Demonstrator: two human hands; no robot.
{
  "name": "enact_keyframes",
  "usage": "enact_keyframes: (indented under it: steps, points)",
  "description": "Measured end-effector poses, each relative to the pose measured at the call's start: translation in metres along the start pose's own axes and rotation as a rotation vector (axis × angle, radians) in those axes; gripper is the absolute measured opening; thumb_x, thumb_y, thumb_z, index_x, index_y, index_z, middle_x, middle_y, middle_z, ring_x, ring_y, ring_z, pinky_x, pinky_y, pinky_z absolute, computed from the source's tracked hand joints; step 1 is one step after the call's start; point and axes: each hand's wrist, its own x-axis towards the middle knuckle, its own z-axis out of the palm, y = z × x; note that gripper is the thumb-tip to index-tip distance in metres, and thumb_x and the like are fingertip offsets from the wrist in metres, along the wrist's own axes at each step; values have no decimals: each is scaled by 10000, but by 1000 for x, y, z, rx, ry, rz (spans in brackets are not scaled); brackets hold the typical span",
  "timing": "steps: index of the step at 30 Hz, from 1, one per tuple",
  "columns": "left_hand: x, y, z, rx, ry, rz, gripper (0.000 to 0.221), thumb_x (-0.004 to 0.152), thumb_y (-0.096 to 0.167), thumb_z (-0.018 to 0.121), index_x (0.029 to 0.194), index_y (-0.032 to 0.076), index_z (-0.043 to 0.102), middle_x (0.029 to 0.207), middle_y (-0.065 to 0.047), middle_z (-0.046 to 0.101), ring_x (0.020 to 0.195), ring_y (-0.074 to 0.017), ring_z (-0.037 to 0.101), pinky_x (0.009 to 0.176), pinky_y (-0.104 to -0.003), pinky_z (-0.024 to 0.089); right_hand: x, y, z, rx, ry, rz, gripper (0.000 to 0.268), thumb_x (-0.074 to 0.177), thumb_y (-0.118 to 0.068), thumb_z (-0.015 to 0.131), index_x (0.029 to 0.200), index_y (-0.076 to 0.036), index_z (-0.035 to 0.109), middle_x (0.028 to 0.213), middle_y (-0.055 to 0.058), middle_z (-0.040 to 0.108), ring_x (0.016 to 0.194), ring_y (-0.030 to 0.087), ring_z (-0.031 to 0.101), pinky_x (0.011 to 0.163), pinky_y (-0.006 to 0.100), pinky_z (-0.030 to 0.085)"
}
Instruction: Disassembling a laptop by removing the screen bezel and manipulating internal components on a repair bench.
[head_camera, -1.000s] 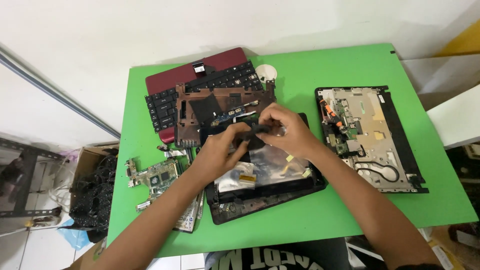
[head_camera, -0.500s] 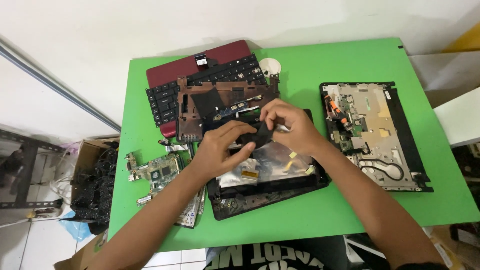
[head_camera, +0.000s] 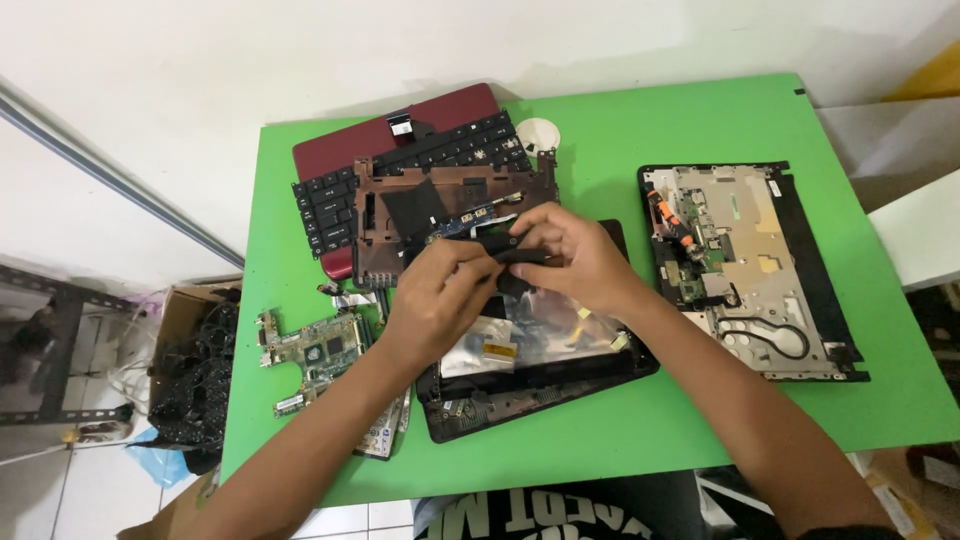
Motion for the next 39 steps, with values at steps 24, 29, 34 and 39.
enact_keyframes:
  steps: [24,29,34,39]
  points:
    - [-16,-15,9,390,-322,-143,316,851,146,670,1157,79,624,1067,-87,584,1038,-288,547,834,-385,407,4,-14,-25,-250,320,-316,354,935,156,596,1239,16,711,1042,153,571,652,174,665,507,222,570]
    - [-15,-11,7,425,-365,-152,307,849,146,678,1142,81,616,1075,-92,563,1044,-285,532,836,-379,388,0,-1,-17,-729,187,-249,371,848,43,704,1190,-93,750,1012,123,665,854,330,724,642,356,603]
    - [-18,-12,8,427,-400,-171,306,854,161,665,1144,82,607,1079,-87,539,1052,-289,525,843,-387,388,-2,-12,-7,-841,-24,-277,330,830,26,699,1149,-57,720,1023,133,674,924,359,727,736,406,623]
    - [-20,-14,9,422,-416,-174,295,843,151,679,1123,88,610,1077,-91,518,1049,-295,508,844,-398,382,-3,-3,-23,-1005,59,-325,192,832,-1,693,993,-98,730,962,65,658,799,325,708,658,392,605]
